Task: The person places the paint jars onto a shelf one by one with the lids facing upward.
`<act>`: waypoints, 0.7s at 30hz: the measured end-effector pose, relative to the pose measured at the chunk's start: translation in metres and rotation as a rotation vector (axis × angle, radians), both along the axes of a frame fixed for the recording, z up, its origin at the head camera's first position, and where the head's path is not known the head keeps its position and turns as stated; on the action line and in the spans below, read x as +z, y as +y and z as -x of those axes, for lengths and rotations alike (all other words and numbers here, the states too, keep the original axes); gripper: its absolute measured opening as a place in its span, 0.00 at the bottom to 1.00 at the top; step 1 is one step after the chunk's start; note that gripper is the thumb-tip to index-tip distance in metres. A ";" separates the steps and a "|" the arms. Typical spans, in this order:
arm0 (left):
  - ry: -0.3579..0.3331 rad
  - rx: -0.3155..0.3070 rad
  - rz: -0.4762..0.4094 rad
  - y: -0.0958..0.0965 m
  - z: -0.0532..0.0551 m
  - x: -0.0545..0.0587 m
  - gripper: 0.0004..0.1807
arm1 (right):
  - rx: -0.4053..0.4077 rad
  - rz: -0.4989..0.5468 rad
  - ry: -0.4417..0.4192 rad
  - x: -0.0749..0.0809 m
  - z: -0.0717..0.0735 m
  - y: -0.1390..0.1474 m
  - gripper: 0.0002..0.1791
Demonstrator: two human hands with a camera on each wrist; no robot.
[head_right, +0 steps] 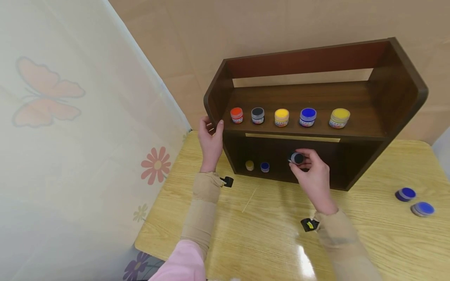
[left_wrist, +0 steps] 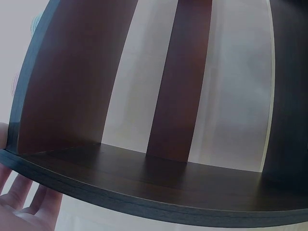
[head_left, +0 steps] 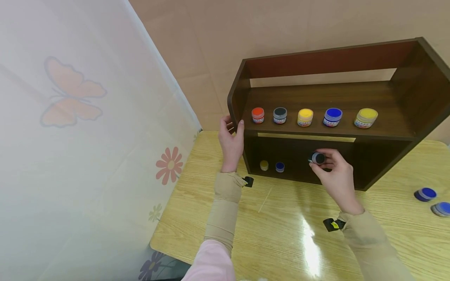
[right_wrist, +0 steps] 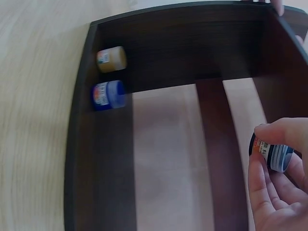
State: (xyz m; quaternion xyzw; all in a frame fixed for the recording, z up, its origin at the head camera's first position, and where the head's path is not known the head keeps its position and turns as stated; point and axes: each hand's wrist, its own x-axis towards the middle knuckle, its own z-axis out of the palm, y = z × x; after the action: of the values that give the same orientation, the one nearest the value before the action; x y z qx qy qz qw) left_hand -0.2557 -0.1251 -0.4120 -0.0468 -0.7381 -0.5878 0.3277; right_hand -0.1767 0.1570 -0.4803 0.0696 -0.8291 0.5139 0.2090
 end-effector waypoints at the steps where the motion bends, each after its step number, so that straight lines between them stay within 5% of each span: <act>1: -0.001 0.002 0.001 0.000 0.000 0.000 0.15 | 0.003 -0.002 0.003 -0.003 0.002 0.000 0.24; 21: 0.023 0.001 -0.013 0.000 0.001 -0.001 0.14 | 0.028 -0.101 -0.104 -0.052 0.030 -0.007 0.23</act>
State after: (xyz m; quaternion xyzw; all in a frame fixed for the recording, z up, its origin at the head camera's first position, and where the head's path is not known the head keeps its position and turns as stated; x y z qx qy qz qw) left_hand -0.2569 -0.1246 -0.4131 -0.0508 -0.7305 -0.5919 0.3367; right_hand -0.2070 0.1500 -0.5319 0.0651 -0.8626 0.4773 0.1547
